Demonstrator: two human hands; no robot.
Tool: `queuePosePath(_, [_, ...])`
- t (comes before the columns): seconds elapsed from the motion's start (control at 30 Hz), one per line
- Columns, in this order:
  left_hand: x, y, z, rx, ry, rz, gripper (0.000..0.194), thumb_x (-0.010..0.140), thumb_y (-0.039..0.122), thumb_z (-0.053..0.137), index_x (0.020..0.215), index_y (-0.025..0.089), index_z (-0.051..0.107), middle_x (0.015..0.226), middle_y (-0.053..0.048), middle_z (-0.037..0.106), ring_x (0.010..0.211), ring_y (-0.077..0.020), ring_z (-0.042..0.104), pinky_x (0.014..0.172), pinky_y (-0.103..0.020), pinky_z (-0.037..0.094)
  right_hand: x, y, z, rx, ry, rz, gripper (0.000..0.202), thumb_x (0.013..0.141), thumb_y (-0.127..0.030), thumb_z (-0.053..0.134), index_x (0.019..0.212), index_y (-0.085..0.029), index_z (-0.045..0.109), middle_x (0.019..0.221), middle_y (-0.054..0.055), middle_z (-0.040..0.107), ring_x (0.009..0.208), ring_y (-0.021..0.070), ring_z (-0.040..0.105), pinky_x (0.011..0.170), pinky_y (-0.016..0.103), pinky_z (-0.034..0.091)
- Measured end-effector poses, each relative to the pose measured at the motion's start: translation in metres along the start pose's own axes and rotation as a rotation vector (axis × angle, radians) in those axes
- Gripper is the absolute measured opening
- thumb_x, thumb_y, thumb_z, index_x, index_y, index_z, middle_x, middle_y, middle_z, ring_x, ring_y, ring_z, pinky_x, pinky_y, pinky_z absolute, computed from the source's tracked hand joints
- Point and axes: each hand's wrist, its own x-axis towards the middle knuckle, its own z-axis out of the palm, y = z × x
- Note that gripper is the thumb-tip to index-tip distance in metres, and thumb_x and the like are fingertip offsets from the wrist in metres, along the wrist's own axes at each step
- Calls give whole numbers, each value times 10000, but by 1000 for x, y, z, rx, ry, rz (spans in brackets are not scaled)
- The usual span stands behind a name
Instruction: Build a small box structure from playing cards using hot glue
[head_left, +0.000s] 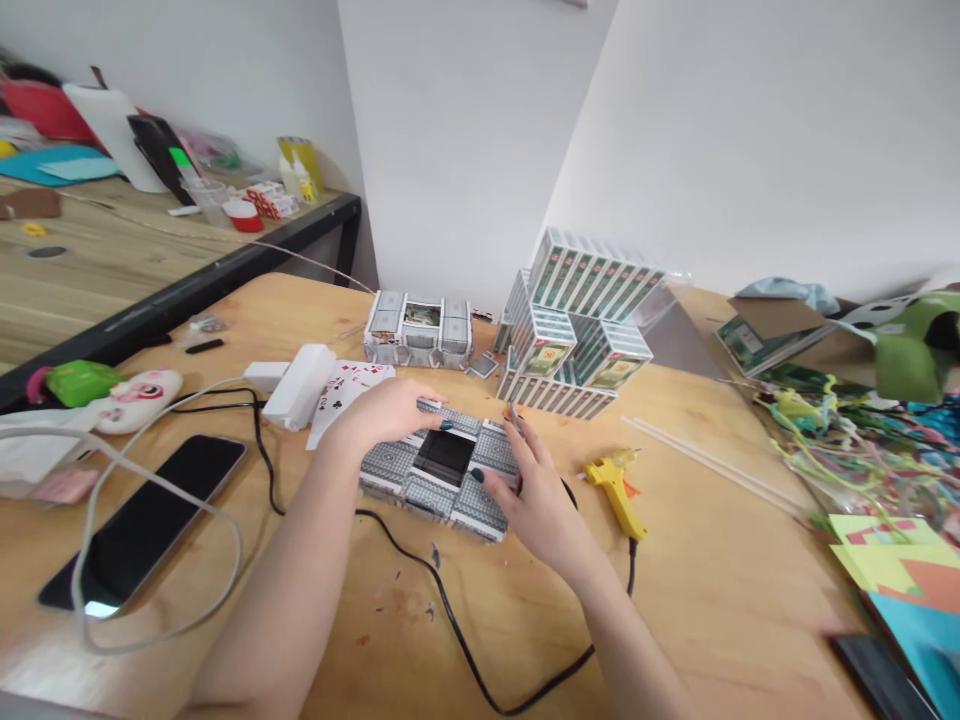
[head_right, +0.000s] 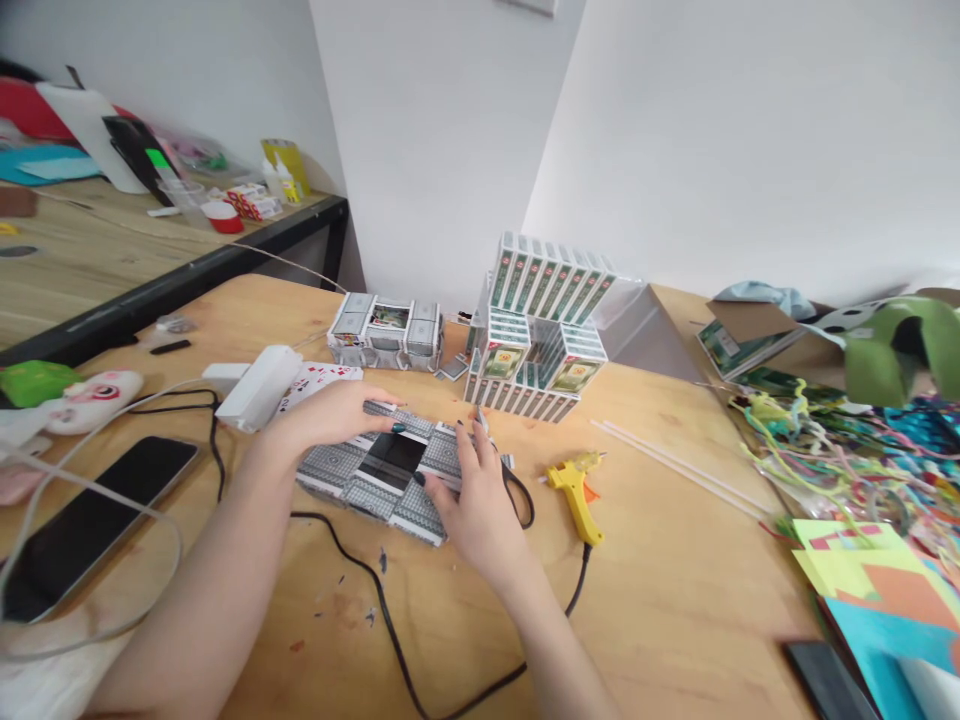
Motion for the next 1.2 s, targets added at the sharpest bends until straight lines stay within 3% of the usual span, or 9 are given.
queuePosePath(0.13, [-7, -4, -3, 107, 58, -110, 525, 699, 535, 584, 1126, 233, 632, 1201, -78, 628, 1114, -271, 563, 916, -332, 424, -5, -1, 2, -13, 39, 15, 645, 844, -388, 523, 1423, -205, 306, 1489, 139, 276, 1368, 286, 273, 1077, 470, 319])
queuePosePath(0.23, [-5, -5, -2, 110, 87, 1, 536, 697, 503, 600, 1151, 219, 618, 1266, -76, 583, 1200, -259, 498, 979, -314, 377, -7, 1, 4, -27, 7, 12, 660, 844, -400, 523, 1433, -228, 282, 1493, 134, 268, 1362, 292, 286, 1065, 476, 331])
queuePosePath(0.4, [3, -5, 2, -6, -25, -17, 407, 694, 462, 607, 1052, 277, 670, 1091, -9, 687, 998, -214, 621, 820, -254, 445, -3, 7, 6, -29, -33, 24, 679, 838, -397, 523, 1442, -237, 258, 1491, 140, 275, 1350, 298, 311, 1054, 474, 336])
queuePosePath(0.53, [4, 3, 2, 74, 42, -87, 356, 666, 489, 616, 935, 274, 705, 977, -22, 719, 905, -232, 639, 727, -275, 443, 6, 12, 6, 13, -38, 27, 658, 855, -355, 485, 1449, -243, 224, 1481, 111, 313, 1358, 248, 307, 1061, 433, 342])
queuePosePath(0.67, [3, 9, 1, 114, 50, -107, 321, 659, 489, 616, 878, 275, 713, 898, -25, 730, 843, -235, 646, 667, -288, 436, 9, 9, 10, -11, 76, 28, 624, 883, -335, 430, 1448, -166, 223, 1475, 136, 316, 1369, 241, 281, 1083, 443, 314])
queuePosePath(0.77, [2, 9, 1, 91, 43, -61, 296, 680, 463, 606, 887, 283, 716, 941, -16, 727, 881, -224, 645, 720, -282, 443, 7, 3, 15, -81, 143, -76, 585, 898, -314, 401, 1430, -109, 268, 1497, 152, 257, 1392, 240, 216, 1111, 442, 273])
queuePosePath(0.93, [-1, 4, -1, 11, 29, -4, 359, 718, 420, 582, 1023, 267, 692, 1080, -29, 693, 983, -232, 630, 834, -299, 447, 4, 1, 23, -154, 52, -206, 507, 911, -334, 386, 1380, -142, 390, 1465, 113, 346, 1398, 254, 190, 1122, 472, 248])
queuePosePath(1.1, [-5, -1, -9, -123, 128, 62, 369, 790, 365, 516, 1105, 224, 648, 1178, -26, 646, 1094, -205, 583, 932, -276, 414, 7, 13, 22, -16, 180, -144, 689, 870, -378, 472, 1453, -144, 188, 1502, 146, 245, 1392, 258, 212, 1112, 483, 264])
queuePosePath(1.2, [-3, -1, -9, -164, 177, 115, 350, 857, 359, 425, 1088, 218, 647, 1147, -30, 661, 1047, -195, 603, 886, -277, 434, 11, 21, 15, 23, 139, -199, 823, 826, -438, 543, 1467, -180, 97, 1512, 135, 220, 1395, 267, 200, 1111, 487, 261])
